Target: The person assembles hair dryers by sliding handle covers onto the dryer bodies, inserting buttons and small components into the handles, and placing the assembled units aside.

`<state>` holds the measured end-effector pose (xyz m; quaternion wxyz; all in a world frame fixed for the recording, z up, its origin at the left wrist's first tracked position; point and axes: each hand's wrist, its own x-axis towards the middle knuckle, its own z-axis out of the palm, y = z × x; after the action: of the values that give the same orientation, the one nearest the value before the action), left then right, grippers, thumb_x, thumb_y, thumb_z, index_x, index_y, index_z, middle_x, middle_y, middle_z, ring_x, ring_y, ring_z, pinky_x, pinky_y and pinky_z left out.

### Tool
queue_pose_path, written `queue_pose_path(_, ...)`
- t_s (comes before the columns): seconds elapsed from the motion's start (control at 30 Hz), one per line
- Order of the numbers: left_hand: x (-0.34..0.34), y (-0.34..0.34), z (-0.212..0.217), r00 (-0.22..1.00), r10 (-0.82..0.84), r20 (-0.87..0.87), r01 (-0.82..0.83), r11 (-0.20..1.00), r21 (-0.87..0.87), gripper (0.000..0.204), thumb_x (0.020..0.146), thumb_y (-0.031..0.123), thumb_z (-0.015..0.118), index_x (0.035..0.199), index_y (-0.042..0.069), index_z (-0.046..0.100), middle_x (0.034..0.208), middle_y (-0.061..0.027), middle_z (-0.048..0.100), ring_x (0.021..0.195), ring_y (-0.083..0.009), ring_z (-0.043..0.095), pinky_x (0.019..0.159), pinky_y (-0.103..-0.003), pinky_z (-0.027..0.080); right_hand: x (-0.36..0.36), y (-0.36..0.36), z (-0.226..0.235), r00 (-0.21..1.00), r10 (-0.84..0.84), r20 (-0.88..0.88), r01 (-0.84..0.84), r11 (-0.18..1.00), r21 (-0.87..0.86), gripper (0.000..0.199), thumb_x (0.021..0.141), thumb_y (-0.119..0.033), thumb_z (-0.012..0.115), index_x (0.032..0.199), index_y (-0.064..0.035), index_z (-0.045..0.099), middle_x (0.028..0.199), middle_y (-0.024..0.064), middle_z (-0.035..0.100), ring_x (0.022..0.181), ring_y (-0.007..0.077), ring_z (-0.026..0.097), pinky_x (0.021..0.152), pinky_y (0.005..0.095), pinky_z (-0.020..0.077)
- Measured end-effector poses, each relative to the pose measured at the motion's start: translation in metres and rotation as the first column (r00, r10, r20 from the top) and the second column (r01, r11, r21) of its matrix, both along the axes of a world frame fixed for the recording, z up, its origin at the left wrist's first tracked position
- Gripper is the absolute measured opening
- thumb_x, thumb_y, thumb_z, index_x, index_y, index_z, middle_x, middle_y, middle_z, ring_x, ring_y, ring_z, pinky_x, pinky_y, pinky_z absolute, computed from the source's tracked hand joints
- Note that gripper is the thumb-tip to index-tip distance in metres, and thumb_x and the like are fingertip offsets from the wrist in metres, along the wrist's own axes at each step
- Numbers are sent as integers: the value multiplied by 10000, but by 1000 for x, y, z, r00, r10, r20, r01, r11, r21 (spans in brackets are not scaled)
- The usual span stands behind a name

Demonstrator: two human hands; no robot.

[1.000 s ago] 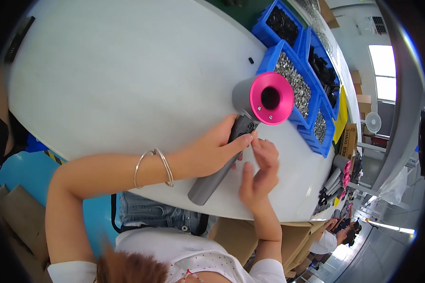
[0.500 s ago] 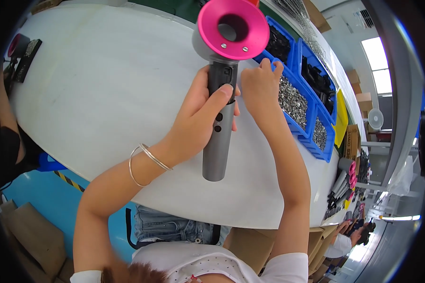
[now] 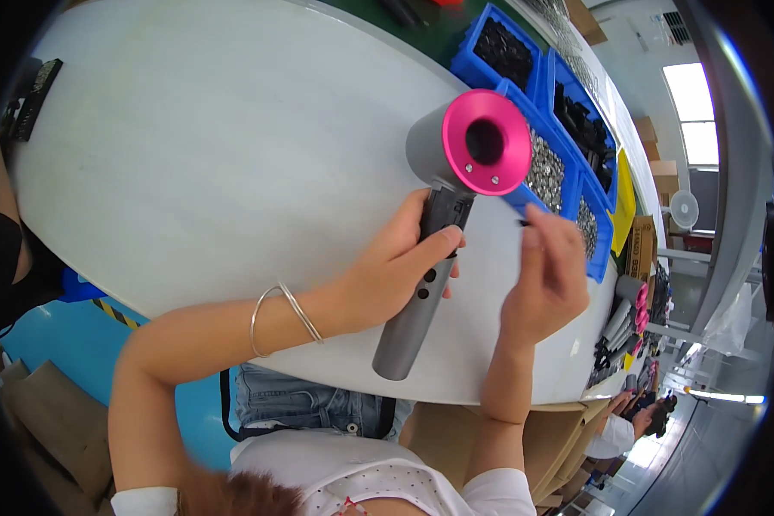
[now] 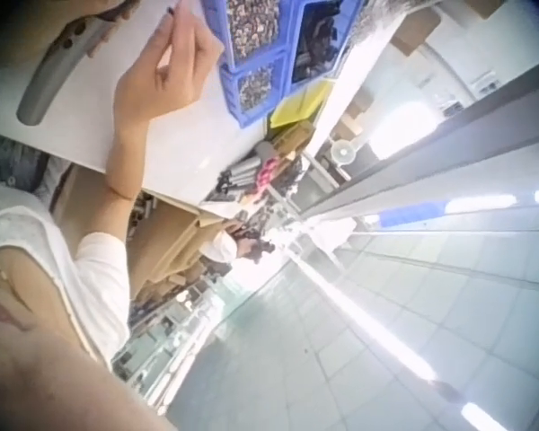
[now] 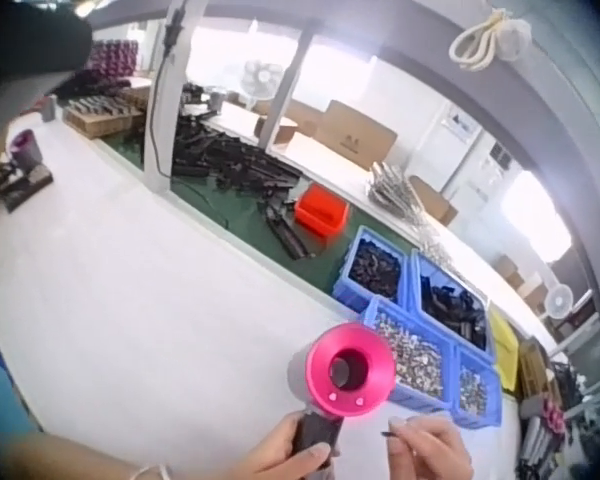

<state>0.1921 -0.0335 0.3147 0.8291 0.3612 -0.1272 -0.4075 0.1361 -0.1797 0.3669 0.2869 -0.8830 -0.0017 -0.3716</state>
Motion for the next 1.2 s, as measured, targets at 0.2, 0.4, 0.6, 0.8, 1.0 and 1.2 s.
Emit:
queue_pose_path(0.2, -9, -11, -21, 984, -16, -177, 28, 998, 65, 325, 1014, 379, 372, 1106, 70, 415, 902, -50, 535, 729, -97, 570, 609, -272, 547, -3, 5, -36, 995, 97, 2, -92, 953, -288, 298, 634, 74, 725, 918, -14, 706, 852, 75, 638, 726, 223, 560, 630, 305, 447)
queue_pose_path(0.4, -12, -10, -21, 994, 61, -94, -54, 996, 74, 305, 1026, 345, 344, 1098, 58, 417, 911, -46, 547, 747, -88, 578, 602, -265, 546, -7, 12, -47, 998, 48, 44, -25, 911, -411, 274, 654, 27, 723, 924, -16, 701, 850, 53, 609, 727, 203, 547, 660, 317, 394)
queue_pose_path(0.6, -11, -9, -27, 996, 85, 18, -87, 989, 117, 311, 1031, 329, 354, 1105, 40, 446, 935, -17, 515, 830, -54, 477, 721, -220, 453, -12, 21, -38, 999, -45, -15, 30, 851, -525, 261, 709, 60, 708, 963, 1, 700, 836, 66, 602, 755, 216, 536, 671, 316, 422)
queue_pose_path(0.8, -11, -5, -25, 988, 108, 109, -125, 978, 165, 328, 1022, 350, 377, 1121, 44, 445, 960, -10, 500, 864, -51, 448, 748, -216, 418, -23, 31, -40, 977, -32, -209, -67, 891, -450, 481, 718, -28, 694, 1178, 62, 592, 924, 100, 564, 813, 254, 496, 721, 341, 391)
queue_pose_path(1.0, 10, -3, -9, 974, 204, 96, -209, 977, 47, 308, 1026, 288, 351, 1226, 53, 339, 1080, -98, 543, 931, -163, 565, 870, -329, 474, -37, 31, -47, 800, 312, -513, 42, 823, 567, 836, 758, -78, 710, 1437, 34, 237, 832, 91, 593, 773, 183, 596, 672, 292, 483)
queue_pose_path(1.2, 72, 29, 1, 431, 387, 815, -698, 716, 29, 204, 945, 195, 484, 914, 19, 583, 927, -30, 561, 855, -158, 508, 812, -270, 426, -41, 29, -39, 763, 302, -572, 210, 722, 660, 444, 774, -86, 694, 1121, -8, 429, 720, 92, 576, 589, 172, 577, 578, 300, 478)
